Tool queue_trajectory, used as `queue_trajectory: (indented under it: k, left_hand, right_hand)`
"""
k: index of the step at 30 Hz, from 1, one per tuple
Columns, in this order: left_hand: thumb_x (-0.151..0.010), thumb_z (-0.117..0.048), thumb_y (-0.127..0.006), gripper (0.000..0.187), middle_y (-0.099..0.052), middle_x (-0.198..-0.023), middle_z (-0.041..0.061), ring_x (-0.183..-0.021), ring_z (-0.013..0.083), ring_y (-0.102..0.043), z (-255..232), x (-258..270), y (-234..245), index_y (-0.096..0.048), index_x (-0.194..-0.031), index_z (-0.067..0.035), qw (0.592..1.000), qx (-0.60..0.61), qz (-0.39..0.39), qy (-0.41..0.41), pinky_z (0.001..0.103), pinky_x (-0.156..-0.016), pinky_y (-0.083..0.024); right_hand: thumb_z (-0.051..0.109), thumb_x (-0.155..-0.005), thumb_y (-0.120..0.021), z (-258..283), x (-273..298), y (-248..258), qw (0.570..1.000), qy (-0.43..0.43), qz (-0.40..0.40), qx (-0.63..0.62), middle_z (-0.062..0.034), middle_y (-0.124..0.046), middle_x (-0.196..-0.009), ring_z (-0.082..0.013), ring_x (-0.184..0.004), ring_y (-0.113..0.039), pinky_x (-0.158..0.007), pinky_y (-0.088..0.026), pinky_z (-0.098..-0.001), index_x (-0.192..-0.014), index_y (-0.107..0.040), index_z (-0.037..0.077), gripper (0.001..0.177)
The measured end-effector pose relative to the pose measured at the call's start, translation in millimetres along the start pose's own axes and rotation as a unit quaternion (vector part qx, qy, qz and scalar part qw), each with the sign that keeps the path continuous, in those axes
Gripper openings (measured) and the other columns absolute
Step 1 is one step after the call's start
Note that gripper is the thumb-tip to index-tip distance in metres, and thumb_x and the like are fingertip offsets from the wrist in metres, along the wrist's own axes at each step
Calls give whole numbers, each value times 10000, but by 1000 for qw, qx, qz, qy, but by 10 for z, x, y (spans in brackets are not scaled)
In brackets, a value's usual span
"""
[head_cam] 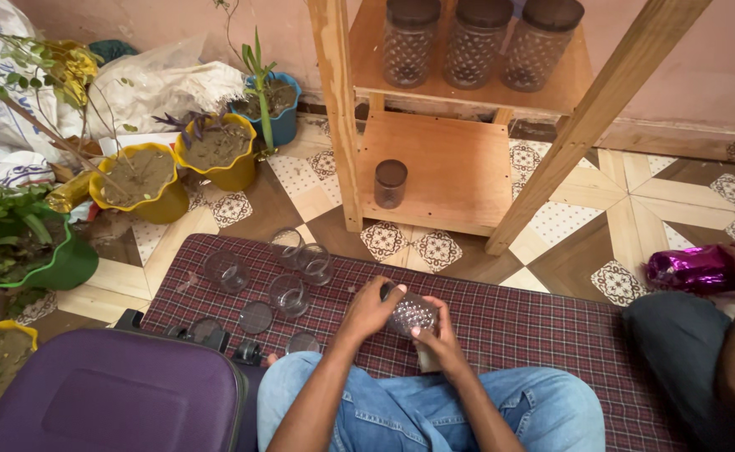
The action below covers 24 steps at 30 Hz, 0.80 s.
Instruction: The person sits on a mat and wipes the exterior of small patterned glass jars with a white cloth. They handle the jars one at a time, rotating them to clean all sides, then place them on a nearby wooden shelf.
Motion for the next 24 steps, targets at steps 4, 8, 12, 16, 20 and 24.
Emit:
queue_trajectory:
  k: [4,8,12,16,20,24]
  left_hand:
    - [-935,-526,-609,590,-684,-1207,254,-1150,383,-667,-2,-17,-4,-662,-1192,2,1000,2,4,-5,452,-988,-503]
    - [-932,-496,-619,533,-689,-1153,235,-1094,380,-667,-42,17,-10,-674,-1155,-15,999,3,-12,-44,460,-949,-507]
    - [-925,-470,-637,489,-685,-1111,211,-1050,374,-668,-124,59,23,-674,-1143,-35,998,-9,-6,-64,466,-912,-515]
    - [-921,-467,-630,470,-666,-1110,168,-1030,342,-676,-197,95,50,-663,-1157,-62,998,-7,21,-51,462,-879,-524]
    - [-921,-465,-637,469,-663,-1116,158,-1042,329,-674,-252,127,63,-645,-1175,-70,996,-19,21,-81,452,-882,-525]
    - [-907,-460,-664,485,-656,-1118,160,-1049,339,-667,-302,173,87,-640,-1196,-71,993,-28,28,-114,445,-897,-520]
  right_hand:
    - [285,-872,-704,-2,-3,3,1000,-3,11,-7,-106,-646,-1162,-189,-878,-707,-682,-542,-286,-1438,-367,155,672]
    - [389,-916,-612,-49,-18,34,1000,-22,13,4,-135,-705,-1145,-227,-783,-771,-650,-550,-277,-1435,-359,149,626]
    - [458,-958,-562,-130,-37,85,999,-23,18,-14,-168,-709,-1104,-234,-740,-755,-631,-548,-282,-1422,-404,112,599]
    - [582,-966,-426,-217,-64,132,997,-52,28,-40,-187,-753,-1024,-237,-651,-742,-563,-545,-293,-1404,-443,112,642]
    - [731,-948,-262,-248,-72,144,987,-138,56,-61,-208,-786,-923,-243,-625,-746,-565,-584,-325,-1332,-539,34,842]
    - [826,-898,-157,-178,-25,123,972,-194,85,-102,-199,-759,-848,-238,-581,-726,-553,-599,-345,-1268,-592,33,977]
Point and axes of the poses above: each hand's wrist, its own x-axis away from the middle knuckle, its own y-axis out of the back of the hand, z = x × y, the point moved 1 cm from there along -x, towards the middle knuckle
